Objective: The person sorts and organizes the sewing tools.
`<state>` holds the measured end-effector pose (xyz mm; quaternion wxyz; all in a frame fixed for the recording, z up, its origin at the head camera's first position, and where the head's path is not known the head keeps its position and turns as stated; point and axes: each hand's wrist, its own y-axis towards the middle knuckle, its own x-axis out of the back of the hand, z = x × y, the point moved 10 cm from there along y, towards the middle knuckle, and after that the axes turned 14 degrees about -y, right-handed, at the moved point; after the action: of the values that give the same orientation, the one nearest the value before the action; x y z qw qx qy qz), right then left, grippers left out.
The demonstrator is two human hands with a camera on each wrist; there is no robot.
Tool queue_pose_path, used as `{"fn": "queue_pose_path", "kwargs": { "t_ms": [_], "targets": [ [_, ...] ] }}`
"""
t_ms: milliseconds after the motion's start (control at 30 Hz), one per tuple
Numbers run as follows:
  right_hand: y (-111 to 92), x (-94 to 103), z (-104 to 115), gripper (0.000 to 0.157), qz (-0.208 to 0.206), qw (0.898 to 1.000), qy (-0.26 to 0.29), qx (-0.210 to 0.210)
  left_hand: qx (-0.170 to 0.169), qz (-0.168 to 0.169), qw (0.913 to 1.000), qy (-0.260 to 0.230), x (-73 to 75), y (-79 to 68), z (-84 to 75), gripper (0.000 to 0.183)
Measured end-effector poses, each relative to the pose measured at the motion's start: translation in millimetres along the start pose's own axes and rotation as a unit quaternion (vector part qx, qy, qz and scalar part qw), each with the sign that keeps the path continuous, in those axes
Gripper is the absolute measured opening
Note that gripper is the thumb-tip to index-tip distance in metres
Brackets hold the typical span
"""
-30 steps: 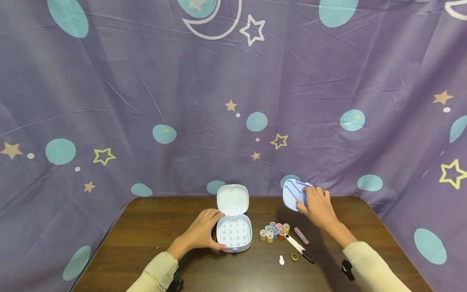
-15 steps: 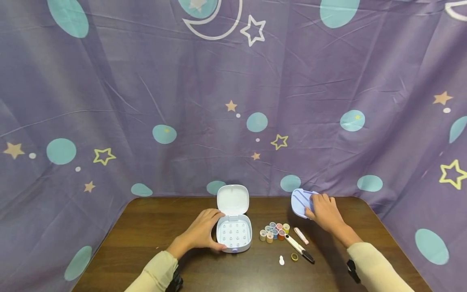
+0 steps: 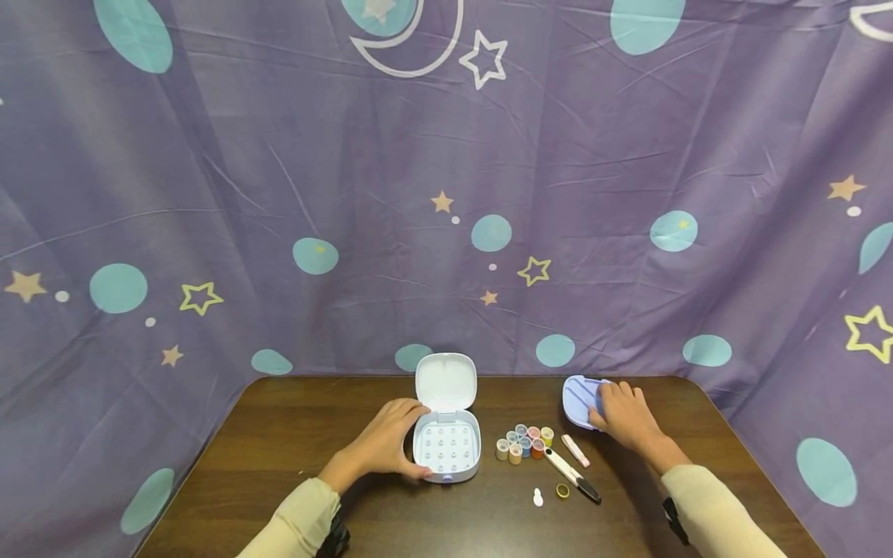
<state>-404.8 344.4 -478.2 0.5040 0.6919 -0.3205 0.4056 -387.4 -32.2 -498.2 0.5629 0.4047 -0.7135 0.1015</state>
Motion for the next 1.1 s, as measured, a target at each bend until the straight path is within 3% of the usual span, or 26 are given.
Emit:
{"fn": "queue_pose_path", "kwargs": {
  "t_ms": [467, 1100],
  "targets": [
    [-8, -12.2, 8, 0.029, -0.002, 0.999, -0.040, 0.037, 0.002, -0.001, 1.0000, -0.001, 0.6, -0.3, 0.0, 0.103],
    [-13, -23.0, 7, 0.030, 0.007, 0.999, -0.038, 0.033, 0.007, 0.000, 1.0000, -0.001, -1.1, -0.9, 0.1, 0.103]
  ]
}}
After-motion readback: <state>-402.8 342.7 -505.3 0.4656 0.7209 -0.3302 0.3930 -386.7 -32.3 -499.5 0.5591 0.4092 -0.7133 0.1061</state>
